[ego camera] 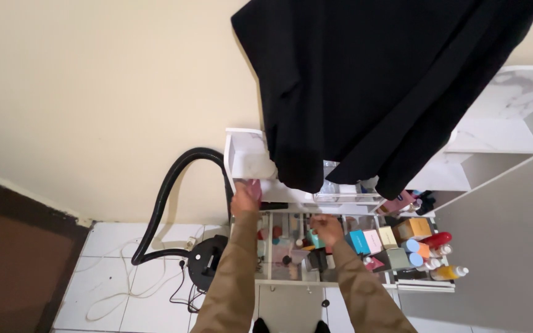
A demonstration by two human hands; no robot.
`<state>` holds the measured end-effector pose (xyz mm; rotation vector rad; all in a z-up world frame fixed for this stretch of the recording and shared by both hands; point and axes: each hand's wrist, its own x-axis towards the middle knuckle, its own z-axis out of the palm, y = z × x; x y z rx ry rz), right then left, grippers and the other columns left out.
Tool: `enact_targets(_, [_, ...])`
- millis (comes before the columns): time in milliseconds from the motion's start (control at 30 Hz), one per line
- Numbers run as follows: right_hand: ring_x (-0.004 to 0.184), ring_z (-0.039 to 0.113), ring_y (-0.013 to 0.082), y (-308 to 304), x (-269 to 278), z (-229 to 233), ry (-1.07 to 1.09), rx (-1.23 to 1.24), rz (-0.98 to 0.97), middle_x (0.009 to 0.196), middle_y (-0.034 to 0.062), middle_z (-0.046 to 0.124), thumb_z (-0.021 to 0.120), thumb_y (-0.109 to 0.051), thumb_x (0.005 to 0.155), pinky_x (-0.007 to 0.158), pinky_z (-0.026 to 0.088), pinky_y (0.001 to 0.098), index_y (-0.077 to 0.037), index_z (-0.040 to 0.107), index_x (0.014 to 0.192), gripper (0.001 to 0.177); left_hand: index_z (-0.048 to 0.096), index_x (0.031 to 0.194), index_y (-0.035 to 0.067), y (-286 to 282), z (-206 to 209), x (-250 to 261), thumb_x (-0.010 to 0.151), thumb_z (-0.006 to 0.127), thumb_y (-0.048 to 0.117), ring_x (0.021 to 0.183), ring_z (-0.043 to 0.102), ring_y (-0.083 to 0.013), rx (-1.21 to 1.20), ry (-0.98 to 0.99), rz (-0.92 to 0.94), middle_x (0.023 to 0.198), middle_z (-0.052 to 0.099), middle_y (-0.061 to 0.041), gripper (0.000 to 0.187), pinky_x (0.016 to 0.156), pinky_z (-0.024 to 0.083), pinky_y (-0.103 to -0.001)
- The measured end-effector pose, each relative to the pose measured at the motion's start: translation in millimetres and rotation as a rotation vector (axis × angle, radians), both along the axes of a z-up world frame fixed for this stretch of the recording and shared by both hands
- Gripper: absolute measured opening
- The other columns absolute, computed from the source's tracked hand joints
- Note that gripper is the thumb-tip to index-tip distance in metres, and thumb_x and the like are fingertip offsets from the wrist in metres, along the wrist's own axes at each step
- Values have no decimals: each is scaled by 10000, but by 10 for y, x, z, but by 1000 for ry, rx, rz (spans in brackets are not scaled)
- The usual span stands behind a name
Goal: Cleaning and organizing a makeup storage unit using a wipe.
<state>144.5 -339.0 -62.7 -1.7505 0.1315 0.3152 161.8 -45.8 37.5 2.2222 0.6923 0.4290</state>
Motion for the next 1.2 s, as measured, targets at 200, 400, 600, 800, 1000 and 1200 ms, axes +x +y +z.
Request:
enact_targets(200, [677, 716, 150, -233, 71, -311, -20, 95, -50, 872, 62, 749, 659, -67, 927, 593, 581, 297, 18, 754, 1007, 150, 655, 899, 75, -46, -108, 65, 881, 769, 134, 762, 642, -403, -35, -386, 161, 829, 684, -179, 129, 721, 537, -495])
enact_targets(400, [680, 702, 142, -116, 49, 20, 84, 98, -59, 878, 68, 748, 649, -78, 943, 563, 530, 278, -9, 714, 1104, 187, 669, 900, 74, -68, -164, 167, 823, 722, 40, 741, 622, -360, 38, -558, 136, 833, 634, -149, 100, 675, 529, -471])
enact_targets(600, [670, 697, 142, -233, 65, -31, 58, 150, -78, 881, 71, 766, 659, -91, 923, 556, 528, 273, -11, 719, 1100, 203, 688, 931, 68, -26, -348, 106, 948, 664, 249, 817, 669, -438, 68, -319, 145, 931, 686, -182, 184, 713, 545, -537])
enact_targets(800, [683, 652, 122, -379, -25, 63, 110, 132, -184, 860, 76, 721, 695, -109, 946, 556, 509, 262, 12, 709, 1094, 191, 621, 888, 45, 59, -598, 160, 982, 668, 272, 829, 650, -459, 145, -248, 174, 910, 662, -204, 250, 742, 540, -551])
enact_targets(1000, [635, 645, 143, -379, -97, -5, 159, 214, -184, 866, 81, 745, 678, -88, 926, 510, 496, 280, 4, 697, 1101, 199, 627, 842, 75, 136, -877, 247, 843, 795, 289, 842, 662, -428, 21, -268, 270, 890, 686, -175, 273, 783, 544, -525])
enact_targets(1200, [632, 642, 126, -386, -132, -125, 188, 109, -63, 860, 74, 747, 709, -136, 922, 504, 496, 272, -20, 741, 1065, 186, 622, 868, 70, 119, -854, 185, 747, 851, 327, 875, 658, -429, -26, -163, 313, 910, 685, -199, 365, 800, 531, -524])
